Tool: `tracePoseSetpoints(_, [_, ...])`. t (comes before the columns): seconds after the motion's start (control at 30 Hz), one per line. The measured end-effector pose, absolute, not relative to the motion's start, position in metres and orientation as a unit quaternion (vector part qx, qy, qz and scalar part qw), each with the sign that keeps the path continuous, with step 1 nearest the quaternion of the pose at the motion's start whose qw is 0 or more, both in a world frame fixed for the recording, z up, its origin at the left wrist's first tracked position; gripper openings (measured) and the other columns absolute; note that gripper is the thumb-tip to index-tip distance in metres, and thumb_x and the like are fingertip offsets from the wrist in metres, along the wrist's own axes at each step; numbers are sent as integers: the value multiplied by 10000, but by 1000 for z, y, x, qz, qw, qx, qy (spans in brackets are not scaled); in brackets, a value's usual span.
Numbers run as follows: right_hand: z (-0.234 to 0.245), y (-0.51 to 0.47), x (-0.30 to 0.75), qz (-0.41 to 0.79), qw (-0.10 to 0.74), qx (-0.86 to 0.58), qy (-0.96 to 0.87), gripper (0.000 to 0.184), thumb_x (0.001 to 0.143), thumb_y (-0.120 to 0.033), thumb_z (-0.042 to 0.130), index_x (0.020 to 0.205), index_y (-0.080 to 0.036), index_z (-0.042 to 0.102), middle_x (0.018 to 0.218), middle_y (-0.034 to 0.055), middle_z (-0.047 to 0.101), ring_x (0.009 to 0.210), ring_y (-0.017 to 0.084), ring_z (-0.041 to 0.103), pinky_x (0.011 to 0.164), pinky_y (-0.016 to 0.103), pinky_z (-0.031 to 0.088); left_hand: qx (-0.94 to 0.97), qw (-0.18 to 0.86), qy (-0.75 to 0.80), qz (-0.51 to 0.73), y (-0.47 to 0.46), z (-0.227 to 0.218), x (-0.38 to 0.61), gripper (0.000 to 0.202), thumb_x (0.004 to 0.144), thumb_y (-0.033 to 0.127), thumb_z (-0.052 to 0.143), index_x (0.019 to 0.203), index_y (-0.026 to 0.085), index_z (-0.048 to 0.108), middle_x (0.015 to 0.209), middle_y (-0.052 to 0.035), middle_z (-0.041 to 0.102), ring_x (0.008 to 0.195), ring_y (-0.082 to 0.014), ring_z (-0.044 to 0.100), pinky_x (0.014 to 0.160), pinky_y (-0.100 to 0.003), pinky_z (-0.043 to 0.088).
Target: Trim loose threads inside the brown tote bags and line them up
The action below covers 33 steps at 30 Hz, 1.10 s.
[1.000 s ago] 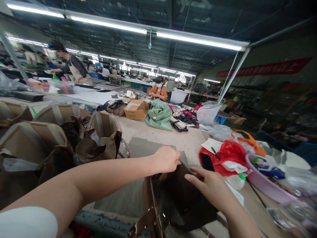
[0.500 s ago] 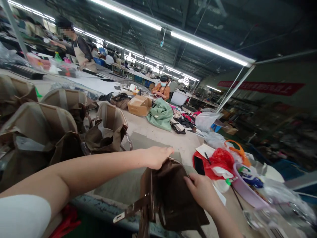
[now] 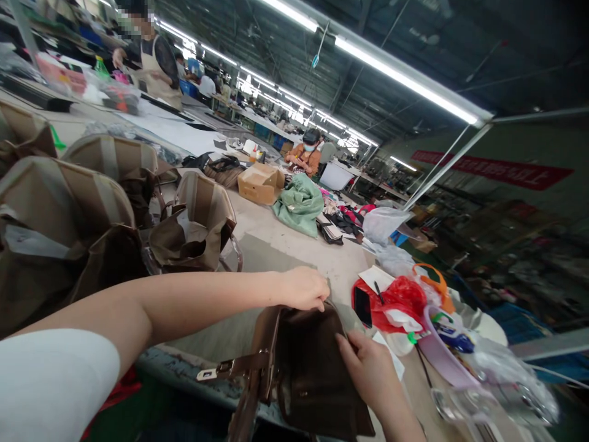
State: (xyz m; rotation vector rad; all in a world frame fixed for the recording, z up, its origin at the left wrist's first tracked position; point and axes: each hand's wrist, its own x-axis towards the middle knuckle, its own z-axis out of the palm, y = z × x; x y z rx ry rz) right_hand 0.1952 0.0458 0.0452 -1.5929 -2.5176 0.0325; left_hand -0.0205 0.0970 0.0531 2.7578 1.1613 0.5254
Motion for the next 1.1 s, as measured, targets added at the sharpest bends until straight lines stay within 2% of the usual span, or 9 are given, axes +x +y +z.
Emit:
tracePoseSetpoints(0.07, [46, 45, 198, 58, 102, -540, -834, 390, 887, -471, 396, 610, -218, 501, 503, -24, 514, 496, 142, 494, 503, 252, 323, 898, 49, 403, 169, 98, 55, -21, 180, 781, 364, 611, 714, 204, 662, 820, -23, 685, 773, -177, 615, 601, -246, 418])
tracePoseSetpoints(0.13, [46, 47, 201, 118, 114, -542, -824, 336, 870, -511, 419, 808, -220, 575, 533, -32, 547, 512, 144, 521, 518, 248, 359, 894, 46, 415, 164, 99, 56, -21, 183, 778, 363, 607, 709, 204, 667, 814, -25, 693, 777, -184, 620, 594, -247, 416])
tracePoseSetpoints(0.2, [46, 51, 203, 167, 117, -542, -815, 388, 845, -530, 455, 1028, -204, 560, 590, -27, 593, 542, 151, 555, 538, 249, 393, 892, 42, 420, 163, 99, 56, -20, 151, 766, 328, 610, 706, 203, 670, 809, -29, 696, 771, -187, 624, 591, -248, 417])
tracePoseSetpoints(0.27, [44, 58, 202, 182, 124, -546, -808, 452, 831, -536, 474, 1117, -192, 540, 667, -5, 634, 595, 162, 585, 567, 255, 417, 892, 35, 419, 165, 99, 55, -18, 110, 751, 270, 598, 708, 200, 671, 802, -34, 697, 753, -187, 626, 588, -249, 420])
tracePoseSetpoints(0.43, [45, 75, 186, 145, 138, -536, -820, 381, 831, -544, 468, 932, -224, 646, 665, 2, 634, 608, 161, 573, 559, 243, 383, 888, 31, 427, 168, 99, 54, -15, 144, 754, 265, 555, 714, 191, 672, 794, -46, 694, 744, -194, 630, 586, -253, 430])
tracePoseSetpoints(0.6, [47, 85, 172, 95, 122, -519, -840, 406, 855, -523, 435, 666, -218, 627, 577, -2, 595, 568, 146, 526, 514, 239, 300, 880, 33, 442, 170, 100, 51, -17, 149, 757, 281, 552, 703, 194, 660, 786, -40, 689, 739, -203, 629, 574, -261, 425])
tracePoseSetpoints(0.8, [45, 88, 170, 49, 104, -530, -840, 395, 872, -451, 435, 598, -211, 588, 572, 1, 596, 558, 135, 522, 519, 253, 258, 883, 49, 423, 197, 99, 50, -20, 140, 752, 325, 612, 755, 187, 589, 814, -19, 644, 739, -180, 604, 587, -253, 419])
tracePoseSetpoints(0.93, [42, 90, 172, 5, 101, -535, -839, 361, 867, -395, 445, 582, -203, 554, 593, 12, 601, 581, 144, 527, 534, 259, 254, 887, 62, 416, 189, 87, 51, -28, 529, 631, 463, 725, 1015, 189, 486, 1019, -55, 583, 822, -210, 598, 620, -273, 441])
tracePoseSetpoints(1.1, [39, 90, 172, 24, 123, -524, -843, 374, 864, -392, 440, 549, -196, 483, 567, 4, 562, 576, 140, 507, 543, 253, 259, 884, 61, 456, 79, 81, 43, -51, 760, 611, 199, 711, 1266, 212, 326, 1076, -93, 575, 816, -245, 622, 635, -294, 449])
